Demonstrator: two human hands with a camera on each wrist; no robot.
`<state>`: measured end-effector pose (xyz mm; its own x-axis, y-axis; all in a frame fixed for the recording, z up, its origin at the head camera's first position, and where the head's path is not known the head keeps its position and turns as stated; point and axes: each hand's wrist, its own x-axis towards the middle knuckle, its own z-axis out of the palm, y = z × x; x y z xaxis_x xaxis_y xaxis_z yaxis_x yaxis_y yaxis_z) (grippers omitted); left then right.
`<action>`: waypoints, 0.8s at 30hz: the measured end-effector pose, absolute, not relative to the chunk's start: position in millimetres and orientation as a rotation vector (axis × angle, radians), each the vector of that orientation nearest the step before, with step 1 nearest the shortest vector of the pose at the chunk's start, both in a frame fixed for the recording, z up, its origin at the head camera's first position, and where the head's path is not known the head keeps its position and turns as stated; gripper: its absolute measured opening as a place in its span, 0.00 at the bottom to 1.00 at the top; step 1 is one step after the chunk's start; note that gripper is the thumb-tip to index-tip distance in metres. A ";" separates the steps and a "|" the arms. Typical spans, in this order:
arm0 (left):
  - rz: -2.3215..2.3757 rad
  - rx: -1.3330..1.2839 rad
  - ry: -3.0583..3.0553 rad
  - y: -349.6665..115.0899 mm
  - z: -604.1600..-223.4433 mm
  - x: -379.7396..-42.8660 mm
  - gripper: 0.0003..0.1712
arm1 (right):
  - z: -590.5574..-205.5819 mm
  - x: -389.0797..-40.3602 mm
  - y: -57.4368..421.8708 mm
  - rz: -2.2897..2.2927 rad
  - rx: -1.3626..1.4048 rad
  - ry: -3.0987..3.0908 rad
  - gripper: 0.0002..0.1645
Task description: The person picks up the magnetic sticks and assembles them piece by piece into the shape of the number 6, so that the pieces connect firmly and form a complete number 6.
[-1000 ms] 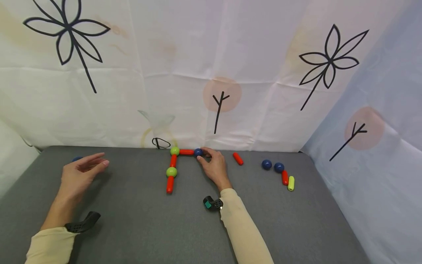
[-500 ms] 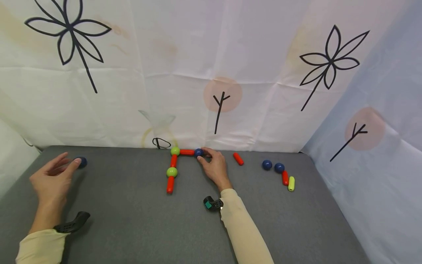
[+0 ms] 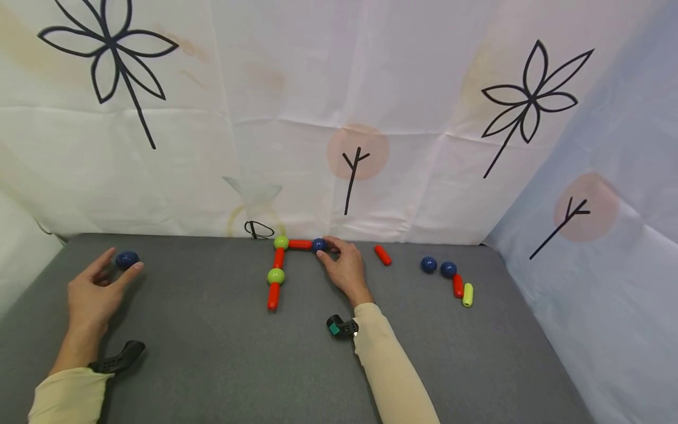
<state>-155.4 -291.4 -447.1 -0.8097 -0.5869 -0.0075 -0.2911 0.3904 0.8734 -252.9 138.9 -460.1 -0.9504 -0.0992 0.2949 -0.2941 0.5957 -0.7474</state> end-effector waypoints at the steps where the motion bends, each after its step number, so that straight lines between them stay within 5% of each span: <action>1: -1.371 0.743 -2.377 -291.4 -447.2 -155.2 0.43 | -460.1 -253.0 138.9 1.281 0.326 -2.601 0.22; 24: -1.309 0.705 -2.267 -283.5 -452.2 -155.5 0.34 | -458.9 -252.7 138.6 1.283 0.307 -2.612 0.23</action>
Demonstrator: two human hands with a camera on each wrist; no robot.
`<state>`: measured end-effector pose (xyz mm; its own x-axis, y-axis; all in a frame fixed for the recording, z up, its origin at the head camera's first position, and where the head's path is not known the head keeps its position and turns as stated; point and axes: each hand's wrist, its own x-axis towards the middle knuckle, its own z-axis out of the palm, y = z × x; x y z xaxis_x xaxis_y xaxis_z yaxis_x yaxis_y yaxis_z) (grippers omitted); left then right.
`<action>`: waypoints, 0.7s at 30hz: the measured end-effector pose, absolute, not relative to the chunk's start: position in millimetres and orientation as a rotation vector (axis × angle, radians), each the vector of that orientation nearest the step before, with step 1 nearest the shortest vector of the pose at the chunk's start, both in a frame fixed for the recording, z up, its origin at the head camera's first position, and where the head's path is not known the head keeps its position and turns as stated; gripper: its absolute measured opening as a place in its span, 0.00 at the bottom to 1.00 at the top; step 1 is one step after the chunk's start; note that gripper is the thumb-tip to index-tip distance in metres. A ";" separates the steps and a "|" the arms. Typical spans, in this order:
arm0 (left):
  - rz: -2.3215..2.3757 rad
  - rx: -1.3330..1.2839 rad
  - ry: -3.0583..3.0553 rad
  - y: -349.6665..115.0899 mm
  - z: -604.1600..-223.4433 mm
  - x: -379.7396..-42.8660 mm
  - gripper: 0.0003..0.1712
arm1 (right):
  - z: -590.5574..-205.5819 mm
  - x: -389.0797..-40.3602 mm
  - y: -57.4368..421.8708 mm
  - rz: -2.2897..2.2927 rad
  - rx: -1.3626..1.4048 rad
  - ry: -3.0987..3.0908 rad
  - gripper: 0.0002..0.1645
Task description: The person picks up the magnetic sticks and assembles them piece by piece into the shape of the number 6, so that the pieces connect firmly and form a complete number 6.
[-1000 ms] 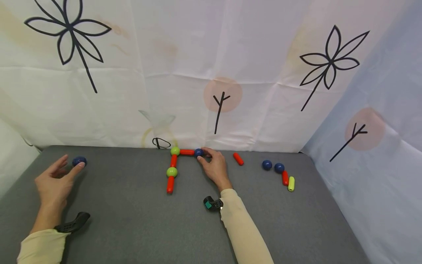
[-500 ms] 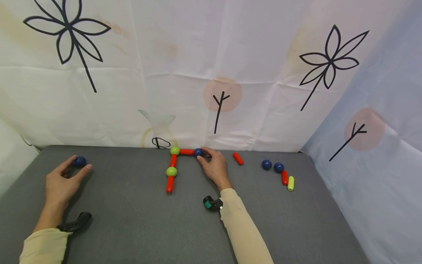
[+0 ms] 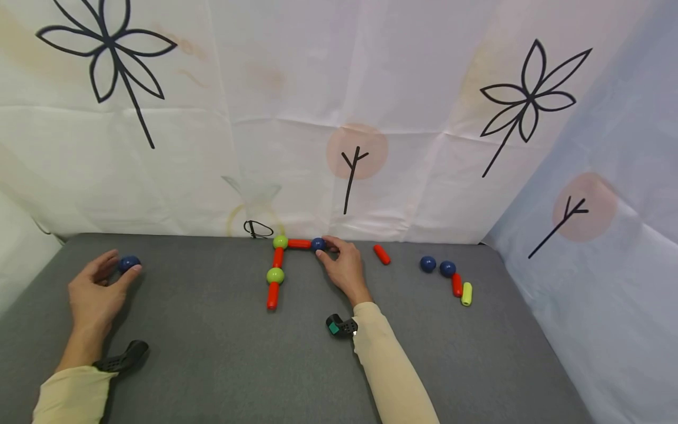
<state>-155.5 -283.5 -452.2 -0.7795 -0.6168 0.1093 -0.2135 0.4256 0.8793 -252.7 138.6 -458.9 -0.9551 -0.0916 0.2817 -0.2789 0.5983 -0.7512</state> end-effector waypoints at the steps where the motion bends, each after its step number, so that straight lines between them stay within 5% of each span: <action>1: -1.311 0.708 -2.284 -283.8 -451.8 -155.8 0.34 | -458.9 -252.6 138.6 1.283 0.309 -2.611 0.23; 21: -1.224 0.683 -2.361 -277.9 -448.4 -154.5 0.27 | -459.9 -253.4 138.5 1.288 0.308 -2.601 0.23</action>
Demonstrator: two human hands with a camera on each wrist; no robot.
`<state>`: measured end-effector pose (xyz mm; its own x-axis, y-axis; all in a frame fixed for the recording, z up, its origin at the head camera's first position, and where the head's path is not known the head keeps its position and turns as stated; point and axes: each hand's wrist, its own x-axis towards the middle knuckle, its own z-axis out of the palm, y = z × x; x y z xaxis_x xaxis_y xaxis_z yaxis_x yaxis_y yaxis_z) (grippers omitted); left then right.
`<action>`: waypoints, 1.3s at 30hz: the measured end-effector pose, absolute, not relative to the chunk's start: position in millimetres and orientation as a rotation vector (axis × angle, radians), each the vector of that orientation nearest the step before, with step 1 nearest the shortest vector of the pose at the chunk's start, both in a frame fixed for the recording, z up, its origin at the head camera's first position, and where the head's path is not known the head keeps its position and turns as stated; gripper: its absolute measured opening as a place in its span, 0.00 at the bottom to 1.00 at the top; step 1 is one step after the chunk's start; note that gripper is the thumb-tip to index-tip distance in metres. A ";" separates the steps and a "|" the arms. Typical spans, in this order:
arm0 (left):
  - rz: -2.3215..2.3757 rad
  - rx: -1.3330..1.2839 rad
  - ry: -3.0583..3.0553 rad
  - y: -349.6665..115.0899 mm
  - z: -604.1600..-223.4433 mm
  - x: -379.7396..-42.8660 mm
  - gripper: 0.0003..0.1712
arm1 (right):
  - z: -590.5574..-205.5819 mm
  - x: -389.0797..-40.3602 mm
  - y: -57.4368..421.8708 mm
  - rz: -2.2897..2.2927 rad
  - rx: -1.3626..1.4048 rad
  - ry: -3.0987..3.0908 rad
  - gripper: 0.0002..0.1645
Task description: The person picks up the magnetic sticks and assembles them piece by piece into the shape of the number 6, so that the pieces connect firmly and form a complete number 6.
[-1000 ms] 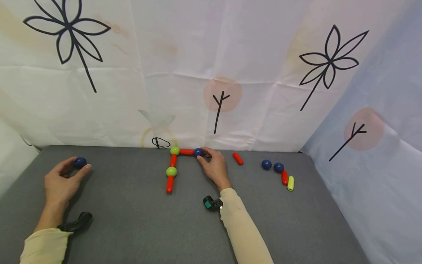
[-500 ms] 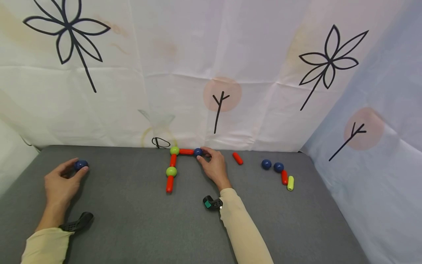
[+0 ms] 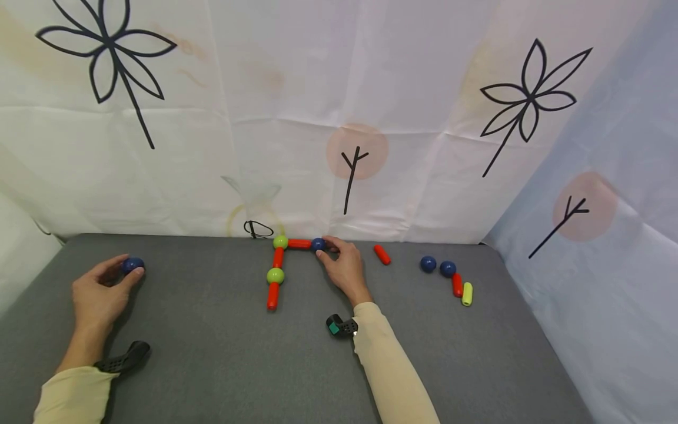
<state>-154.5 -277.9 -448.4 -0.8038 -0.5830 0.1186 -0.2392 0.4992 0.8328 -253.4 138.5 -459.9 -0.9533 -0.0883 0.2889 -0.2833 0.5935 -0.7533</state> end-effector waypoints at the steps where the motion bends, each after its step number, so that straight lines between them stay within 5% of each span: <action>1: -1.228 0.677 -2.354 -277.1 -447.9 -154.9 0.27 | -459.9 -253.5 138.5 1.290 0.307 -2.602 0.22; 21: -1.844 0.126 -2.573 -251.8 -422.9 -159.2 0.36 | -460.1 -253.2 139.2 1.301 0.311 -2.606 0.23; 39: -1.860 -0.307 -2.732 -197.2 -417.1 -162.6 0.25 | -460.1 -253.1 139.1 1.300 0.330 -2.592 0.22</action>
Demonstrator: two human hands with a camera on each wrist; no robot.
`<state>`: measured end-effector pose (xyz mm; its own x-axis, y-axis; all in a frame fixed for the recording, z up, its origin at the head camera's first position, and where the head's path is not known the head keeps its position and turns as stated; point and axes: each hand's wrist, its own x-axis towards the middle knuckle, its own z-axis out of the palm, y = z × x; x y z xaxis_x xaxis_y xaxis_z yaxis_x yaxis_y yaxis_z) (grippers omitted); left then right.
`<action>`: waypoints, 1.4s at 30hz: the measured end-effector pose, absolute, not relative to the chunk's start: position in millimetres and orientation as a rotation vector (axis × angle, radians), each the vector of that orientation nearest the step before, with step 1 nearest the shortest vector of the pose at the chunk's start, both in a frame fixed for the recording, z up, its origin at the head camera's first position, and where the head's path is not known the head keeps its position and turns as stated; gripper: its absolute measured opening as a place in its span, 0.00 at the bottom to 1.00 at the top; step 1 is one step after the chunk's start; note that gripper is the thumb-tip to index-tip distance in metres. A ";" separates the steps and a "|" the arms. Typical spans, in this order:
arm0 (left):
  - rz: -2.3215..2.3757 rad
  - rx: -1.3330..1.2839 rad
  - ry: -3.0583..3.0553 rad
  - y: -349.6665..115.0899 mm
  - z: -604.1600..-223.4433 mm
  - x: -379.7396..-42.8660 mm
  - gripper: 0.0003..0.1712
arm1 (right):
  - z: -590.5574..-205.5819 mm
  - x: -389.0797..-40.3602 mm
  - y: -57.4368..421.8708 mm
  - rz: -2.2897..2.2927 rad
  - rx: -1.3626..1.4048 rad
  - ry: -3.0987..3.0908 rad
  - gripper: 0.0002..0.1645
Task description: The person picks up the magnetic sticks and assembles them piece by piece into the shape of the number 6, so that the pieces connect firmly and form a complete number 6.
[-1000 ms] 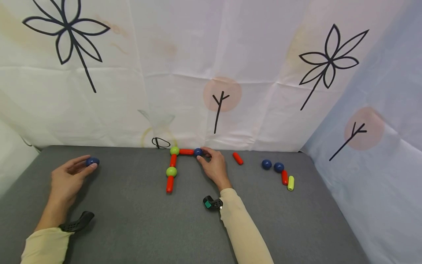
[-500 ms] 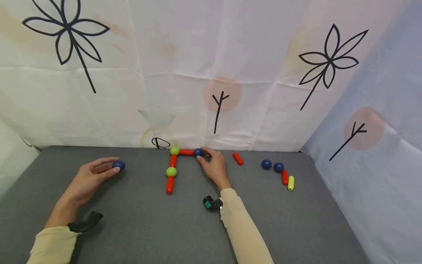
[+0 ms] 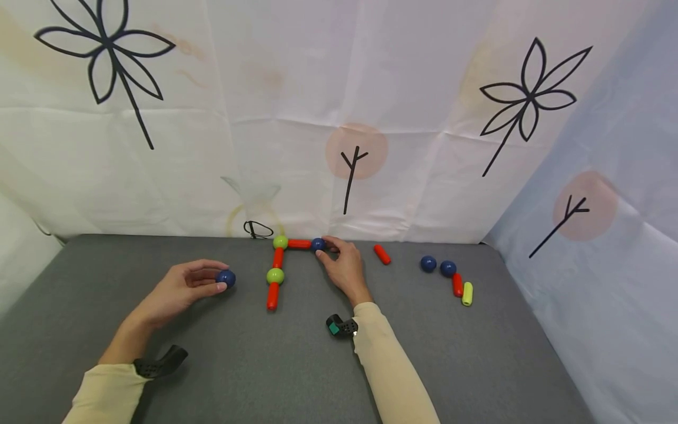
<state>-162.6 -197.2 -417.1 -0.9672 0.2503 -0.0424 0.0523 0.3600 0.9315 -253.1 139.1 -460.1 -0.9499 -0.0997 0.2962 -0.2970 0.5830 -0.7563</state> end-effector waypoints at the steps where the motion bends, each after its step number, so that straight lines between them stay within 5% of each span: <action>1: 1.645 0.308 2.437 -195.1 -417.2 -162.7 0.25 | -460.1 -253.0 139.2 1.297 0.330 -2.592 0.23; 18: 1.483 0.691 2.114 -162.2 -417.2 -161.2 0.18 | -461.0 -254.1 138.3 1.293 0.327 -2.595 0.24; 42: 1.459 0.715 2.089 -138.3 -422.5 -158.0 0.18 | -461.4 -253.6 138.8 1.289 0.336 -2.577 0.23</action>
